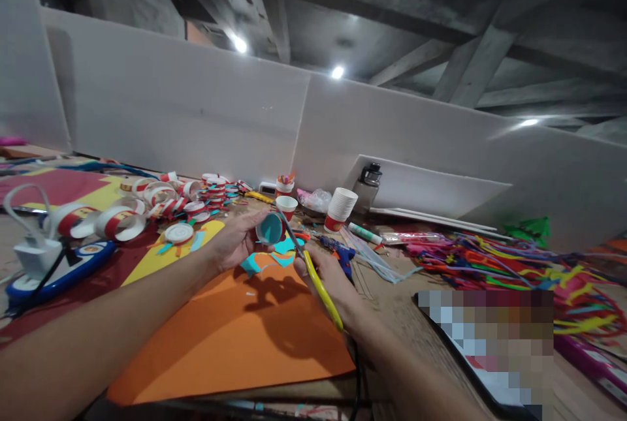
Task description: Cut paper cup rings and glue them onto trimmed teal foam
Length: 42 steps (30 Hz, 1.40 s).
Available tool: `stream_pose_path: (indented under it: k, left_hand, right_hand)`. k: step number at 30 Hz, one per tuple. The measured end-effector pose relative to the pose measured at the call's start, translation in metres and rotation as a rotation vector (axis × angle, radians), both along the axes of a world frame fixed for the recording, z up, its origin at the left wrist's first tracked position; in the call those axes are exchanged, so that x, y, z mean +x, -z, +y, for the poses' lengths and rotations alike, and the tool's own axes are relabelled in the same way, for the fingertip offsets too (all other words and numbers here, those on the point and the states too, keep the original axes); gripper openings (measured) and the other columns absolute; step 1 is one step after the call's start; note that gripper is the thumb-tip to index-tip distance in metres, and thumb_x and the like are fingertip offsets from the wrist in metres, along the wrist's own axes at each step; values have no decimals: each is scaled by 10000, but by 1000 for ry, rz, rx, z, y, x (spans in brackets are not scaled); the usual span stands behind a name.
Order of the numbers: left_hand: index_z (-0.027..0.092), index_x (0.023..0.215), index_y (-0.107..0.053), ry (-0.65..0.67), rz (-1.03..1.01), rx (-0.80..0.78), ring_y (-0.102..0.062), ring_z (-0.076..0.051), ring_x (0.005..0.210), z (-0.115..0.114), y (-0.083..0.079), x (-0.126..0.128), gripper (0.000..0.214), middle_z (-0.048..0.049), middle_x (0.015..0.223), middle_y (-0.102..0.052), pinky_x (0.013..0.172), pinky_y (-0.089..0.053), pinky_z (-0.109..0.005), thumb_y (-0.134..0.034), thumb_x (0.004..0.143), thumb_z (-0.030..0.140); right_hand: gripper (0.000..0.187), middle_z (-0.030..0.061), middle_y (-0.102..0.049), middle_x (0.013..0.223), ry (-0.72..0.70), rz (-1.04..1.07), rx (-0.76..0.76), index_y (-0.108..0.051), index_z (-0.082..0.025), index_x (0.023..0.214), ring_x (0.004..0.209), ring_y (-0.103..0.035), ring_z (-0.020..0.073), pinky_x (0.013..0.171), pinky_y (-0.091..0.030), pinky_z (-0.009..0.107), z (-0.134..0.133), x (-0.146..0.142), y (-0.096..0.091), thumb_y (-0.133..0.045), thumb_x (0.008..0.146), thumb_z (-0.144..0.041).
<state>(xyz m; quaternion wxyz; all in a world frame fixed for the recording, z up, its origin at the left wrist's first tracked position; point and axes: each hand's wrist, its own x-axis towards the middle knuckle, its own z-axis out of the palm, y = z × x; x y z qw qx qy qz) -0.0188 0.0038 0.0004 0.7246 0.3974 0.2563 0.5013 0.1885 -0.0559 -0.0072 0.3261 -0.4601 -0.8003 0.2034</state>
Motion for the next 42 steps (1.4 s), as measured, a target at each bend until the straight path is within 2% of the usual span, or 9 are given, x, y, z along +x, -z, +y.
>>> stream_pose_path:
  k: [3,10,16,22,37,42]
  left_hand:
    - [123,892,-662,-9,13,19,-634,-144,627,0,-1,-1,171,-65,786,-686,499,-556,-262,-561,891,261]
    - [113,951,-673,32,87,45,-637,-152,654,0,-2,-3,198,-84,823,-692,504,-560,-268,-558,891,262]
    - [112,958,-681,55,111,30,-665,-174,685,-3,-8,-2,205,-90,829,-698,491,-562,-271,-549,894,255]
    - [128,904,-680,78,93,47,-656,-166,641,-2,-6,-3,178,-64,751,-679,482,-557,-268,-560,888,257]
    - [126,887,-678,60,171,58,-623,-150,577,3,-4,-7,194,-73,758,-683,456,-545,-272,-577,875,291]
    - [132,915,-684,37,198,56,-657,-165,649,4,-5,-7,204,-81,798,-690,468,-533,-245,-580,876,304]
  right_hand:
    - [384,-31,-421,655,8,-6,7,-437,-207,760,626,-398,128,590,-312,246,-2,0,1,-466,896,-565]
    - [348,12,-529,797,-13,-54,8,-494,-211,866,709,-458,158,661,-374,274,-8,-2,-6,-395,934,-537]
    - [373,-11,-462,717,-18,-49,-4,-445,-212,796,661,-422,145,614,-339,259,-5,-2,-6,-400,920,-560]
    - [371,-25,-418,694,-17,-39,-12,-410,-212,762,637,-392,131,596,-313,254,-7,-2,-7,-418,920,-547]
    - [332,-36,-397,675,16,-27,-22,-430,-205,776,623,-377,121,594,-299,244,-10,-4,-8,-453,914,-506]
    - [329,-35,-406,673,21,-39,-16,-446,-203,775,627,-386,122,608,-314,245,-7,-3,-6,-468,909,-503]
